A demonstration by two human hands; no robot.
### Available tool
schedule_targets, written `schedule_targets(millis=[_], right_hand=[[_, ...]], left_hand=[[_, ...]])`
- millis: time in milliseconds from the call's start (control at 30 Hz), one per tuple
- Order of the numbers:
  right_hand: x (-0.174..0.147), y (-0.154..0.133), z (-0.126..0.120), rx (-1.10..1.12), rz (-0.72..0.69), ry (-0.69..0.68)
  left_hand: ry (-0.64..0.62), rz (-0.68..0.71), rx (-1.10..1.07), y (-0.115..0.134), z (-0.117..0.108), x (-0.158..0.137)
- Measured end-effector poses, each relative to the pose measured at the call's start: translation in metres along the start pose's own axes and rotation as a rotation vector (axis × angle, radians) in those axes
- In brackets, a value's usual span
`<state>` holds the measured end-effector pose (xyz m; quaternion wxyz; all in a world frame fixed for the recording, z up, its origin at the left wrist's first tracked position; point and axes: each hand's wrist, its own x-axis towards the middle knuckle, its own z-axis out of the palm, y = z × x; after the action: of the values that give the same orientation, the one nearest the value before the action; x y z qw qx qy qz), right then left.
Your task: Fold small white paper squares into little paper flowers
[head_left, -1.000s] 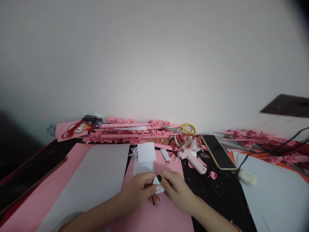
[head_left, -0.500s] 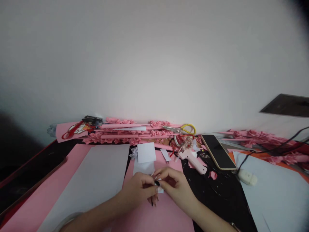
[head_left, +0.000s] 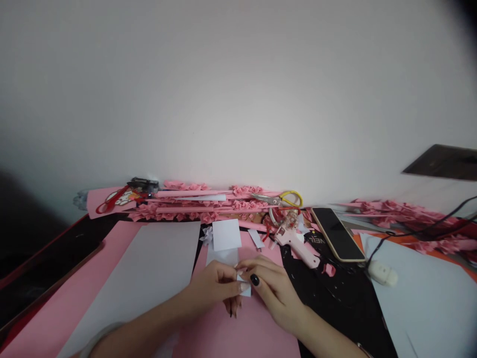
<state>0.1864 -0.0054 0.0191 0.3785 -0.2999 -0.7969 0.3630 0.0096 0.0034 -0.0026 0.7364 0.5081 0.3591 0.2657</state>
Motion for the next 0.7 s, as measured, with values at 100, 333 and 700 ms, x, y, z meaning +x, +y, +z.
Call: schedule_targets(millis=[100,333,700], right_hand=[[0.000,0.000,-0.001,-0.040,-0.027,-0.014],[-0.002,0.002,0.000,0.013,0.015,0.007],[0.000,0.015,0.009,0.002,0.289,-0.038]], left_hand=[[-0.019,-0.026,-0.065,0.002,-0.003,0.000],[-0.015,-0.037,-0.065,0.003,-0.002,0.000],[0.001,0.049,0.019,-0.005,0.002,0.001]])
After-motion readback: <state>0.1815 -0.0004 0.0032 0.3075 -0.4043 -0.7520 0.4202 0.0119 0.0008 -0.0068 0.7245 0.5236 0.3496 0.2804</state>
